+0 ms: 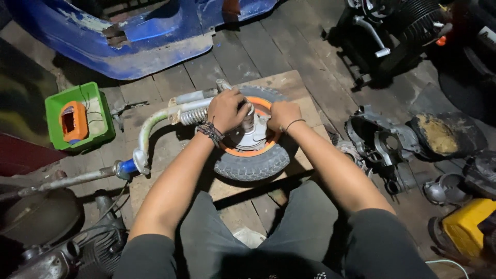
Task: The person sits on the floor and uses a metal tool to scrape and clean the central hub of a small wheel assembly. They rotate the wheel slightly and continue scraping the same area repeatedly.
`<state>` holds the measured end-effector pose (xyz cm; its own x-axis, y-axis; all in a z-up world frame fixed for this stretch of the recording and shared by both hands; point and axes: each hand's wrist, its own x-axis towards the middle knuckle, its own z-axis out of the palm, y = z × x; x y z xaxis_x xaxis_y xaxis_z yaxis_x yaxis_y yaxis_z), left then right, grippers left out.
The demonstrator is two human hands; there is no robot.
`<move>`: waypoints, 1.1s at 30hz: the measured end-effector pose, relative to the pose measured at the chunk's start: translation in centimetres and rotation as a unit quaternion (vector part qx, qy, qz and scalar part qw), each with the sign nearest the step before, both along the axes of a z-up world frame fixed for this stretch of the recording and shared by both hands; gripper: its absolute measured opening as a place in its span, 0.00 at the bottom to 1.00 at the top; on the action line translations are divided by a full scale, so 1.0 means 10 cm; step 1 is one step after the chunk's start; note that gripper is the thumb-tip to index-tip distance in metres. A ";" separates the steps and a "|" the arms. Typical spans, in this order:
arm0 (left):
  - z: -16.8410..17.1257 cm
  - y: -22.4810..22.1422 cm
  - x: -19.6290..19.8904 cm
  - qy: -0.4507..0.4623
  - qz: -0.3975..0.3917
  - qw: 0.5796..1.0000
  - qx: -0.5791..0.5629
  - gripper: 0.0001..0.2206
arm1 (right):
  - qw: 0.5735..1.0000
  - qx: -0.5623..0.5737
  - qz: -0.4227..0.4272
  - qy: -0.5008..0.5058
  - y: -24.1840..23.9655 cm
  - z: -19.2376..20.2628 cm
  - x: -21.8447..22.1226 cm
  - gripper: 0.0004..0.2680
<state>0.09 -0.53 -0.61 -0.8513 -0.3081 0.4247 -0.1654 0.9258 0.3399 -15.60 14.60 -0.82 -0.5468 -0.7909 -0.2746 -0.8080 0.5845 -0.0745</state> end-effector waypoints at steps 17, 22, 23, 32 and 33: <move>0.03 0.04 0.03 -0.012 -0.002 1.000 -0.003 0.10 | 0.998 0.010 -0.050 -0.038 0.06 0.46 0.08 0.16; 0.03 0.04 0.03 -0.003 -0.001 1.000 -0.008 0.11 | 0.998 0.013 -0.046 -0.043 0.16 0.66 0.17 0.13; 0.03 0.05 0.03 -0.005 -0.001 1.000 -0.004 0.11 | 0.998 -0.006 -0.056 -0.027 0.16 0.63 0.09 0.13; -0.03 0.03 -0.01 0.012 0.005 1.000 -0.012 0.10 | 0.999 0.024 -0.018 0.020 -0.05 0.05 -0.08 0.09; -0.04 0.02 -0.01 0.019 0.005 1.000 -0.021 0.11 | 0.998 0.016 -0.020 0.050 -0.14 0.01 -0.14 0.08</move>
<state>-0.03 -0.32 -1.01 -0.8317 -0.2974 0.4689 -0.1622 0.9378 0.3070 -16.98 13.22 -0.72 -0.6029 -0.7603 -0.2416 -0.7870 0.6164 0.0240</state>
